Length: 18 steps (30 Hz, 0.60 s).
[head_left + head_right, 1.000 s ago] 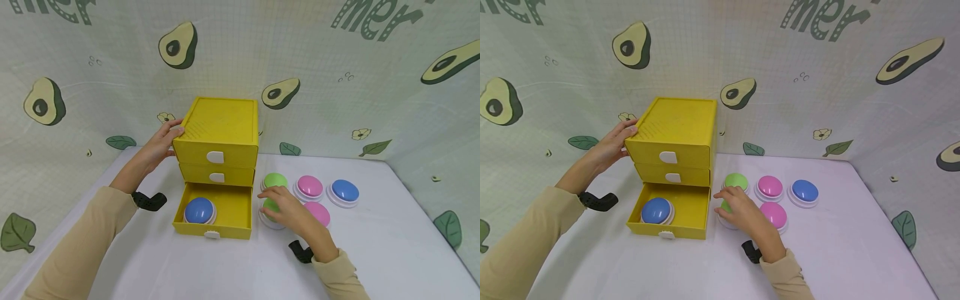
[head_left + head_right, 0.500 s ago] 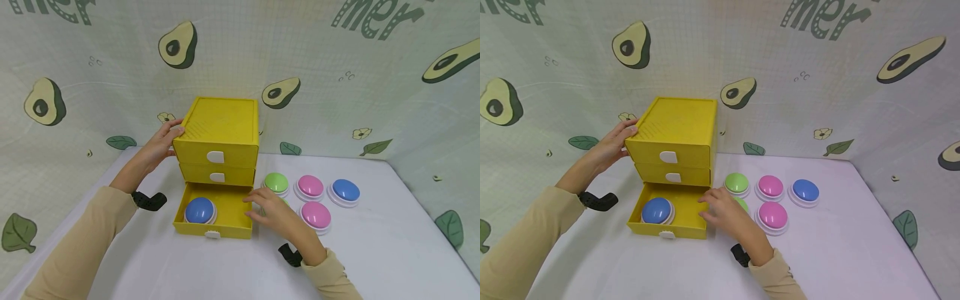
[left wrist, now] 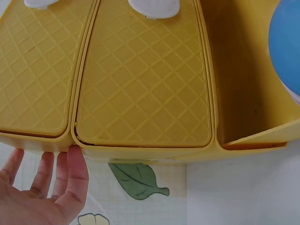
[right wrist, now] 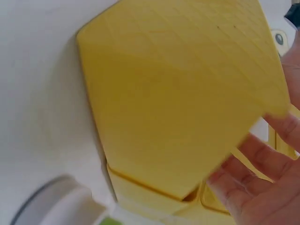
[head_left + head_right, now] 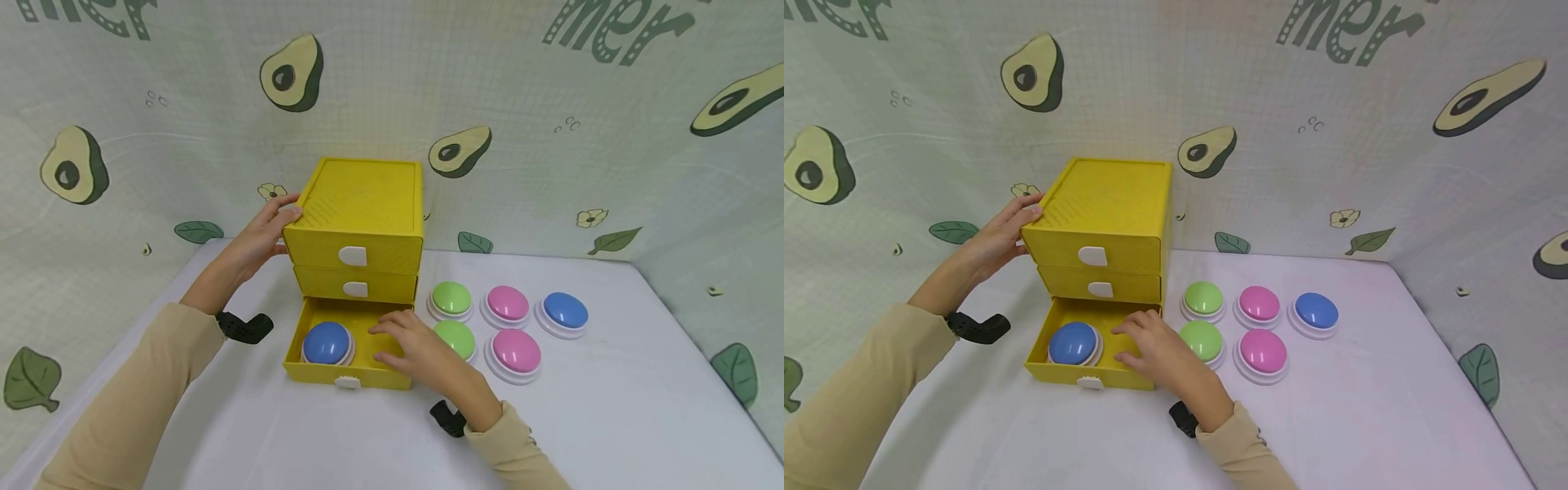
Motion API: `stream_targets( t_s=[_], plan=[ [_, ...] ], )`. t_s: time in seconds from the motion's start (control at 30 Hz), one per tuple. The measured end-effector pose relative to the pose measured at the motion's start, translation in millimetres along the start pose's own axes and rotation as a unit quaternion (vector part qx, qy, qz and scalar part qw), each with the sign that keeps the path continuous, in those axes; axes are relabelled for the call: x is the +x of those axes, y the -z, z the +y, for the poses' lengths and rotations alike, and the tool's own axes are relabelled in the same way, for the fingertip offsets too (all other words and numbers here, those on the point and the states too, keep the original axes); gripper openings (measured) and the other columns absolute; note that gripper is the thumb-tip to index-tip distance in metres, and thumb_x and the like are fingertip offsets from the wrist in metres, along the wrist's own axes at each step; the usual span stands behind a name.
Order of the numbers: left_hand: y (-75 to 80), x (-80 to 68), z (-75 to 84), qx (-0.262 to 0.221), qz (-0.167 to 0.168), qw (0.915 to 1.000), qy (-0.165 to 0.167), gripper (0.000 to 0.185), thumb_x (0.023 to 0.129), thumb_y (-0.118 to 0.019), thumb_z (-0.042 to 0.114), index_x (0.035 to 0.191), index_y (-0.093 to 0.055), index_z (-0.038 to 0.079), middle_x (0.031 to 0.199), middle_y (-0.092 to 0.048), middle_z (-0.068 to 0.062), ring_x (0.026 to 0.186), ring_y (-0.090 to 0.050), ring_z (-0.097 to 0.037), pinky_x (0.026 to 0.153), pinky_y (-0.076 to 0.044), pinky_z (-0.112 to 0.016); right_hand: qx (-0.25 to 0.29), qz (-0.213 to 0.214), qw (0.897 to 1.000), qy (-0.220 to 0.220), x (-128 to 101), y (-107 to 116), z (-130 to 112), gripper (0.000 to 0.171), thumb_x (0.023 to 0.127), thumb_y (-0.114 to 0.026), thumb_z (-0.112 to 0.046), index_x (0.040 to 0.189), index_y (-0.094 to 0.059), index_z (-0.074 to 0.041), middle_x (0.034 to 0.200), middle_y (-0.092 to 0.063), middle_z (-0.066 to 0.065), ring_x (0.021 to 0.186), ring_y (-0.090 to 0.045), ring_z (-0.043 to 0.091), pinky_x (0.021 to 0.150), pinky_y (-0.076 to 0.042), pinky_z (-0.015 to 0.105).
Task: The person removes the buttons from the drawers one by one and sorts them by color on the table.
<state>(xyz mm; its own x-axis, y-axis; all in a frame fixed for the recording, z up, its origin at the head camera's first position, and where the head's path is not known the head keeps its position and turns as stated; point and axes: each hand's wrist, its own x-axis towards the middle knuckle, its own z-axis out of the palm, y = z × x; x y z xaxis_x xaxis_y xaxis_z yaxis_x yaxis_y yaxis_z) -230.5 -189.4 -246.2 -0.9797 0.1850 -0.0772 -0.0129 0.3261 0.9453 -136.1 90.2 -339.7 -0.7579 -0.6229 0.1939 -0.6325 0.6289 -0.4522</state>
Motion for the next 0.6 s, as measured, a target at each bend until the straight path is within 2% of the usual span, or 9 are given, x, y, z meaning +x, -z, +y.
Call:
stream_targets(
  t_s=[0.37, 0.6],
  plan=[
    [-0.2, 0.5, -0.8, 0.005, 0.001, 1.0000, -0.001, 0.062, 0.095, -0.038, 0.051, 0.147, -0.014, 0.027, 0.153, -0.017, -0.010, 0.124, -0.037, -0.031, 0.098, -0.035, -0.050, 0.036, -0.021, 0.999, -0.024, 19, -22, -7, 0.050, 0.084, -0.069, -0.026, 0.129, -0.053, -0.013, 0.135, -0.046, 0.009, 0.125, -0.042, 0.026, 0.102, -0.042, 0.039],
    [0.3, 0.7, -1.6, 0.003, 0.001, 1.0000, 0.000, 0.062, 0.095, -0.038, 0.051, 0.147, -0.014, 0.027, 0.153, -0.016, -0.009, 0.126, -0.036, -0.031, 0.099, -0.034, -0.051, 0.061, -0.031, 0.997, -0.041, 30, -31, -13, 0.060, 0.081, -0.071, -0.031, 0.134, -0.049, -0.014, 0.139, -0.042, 0.010, 0.129, -0.040, 0.026, 0.103, -0.040, 0.041]
  ],
)
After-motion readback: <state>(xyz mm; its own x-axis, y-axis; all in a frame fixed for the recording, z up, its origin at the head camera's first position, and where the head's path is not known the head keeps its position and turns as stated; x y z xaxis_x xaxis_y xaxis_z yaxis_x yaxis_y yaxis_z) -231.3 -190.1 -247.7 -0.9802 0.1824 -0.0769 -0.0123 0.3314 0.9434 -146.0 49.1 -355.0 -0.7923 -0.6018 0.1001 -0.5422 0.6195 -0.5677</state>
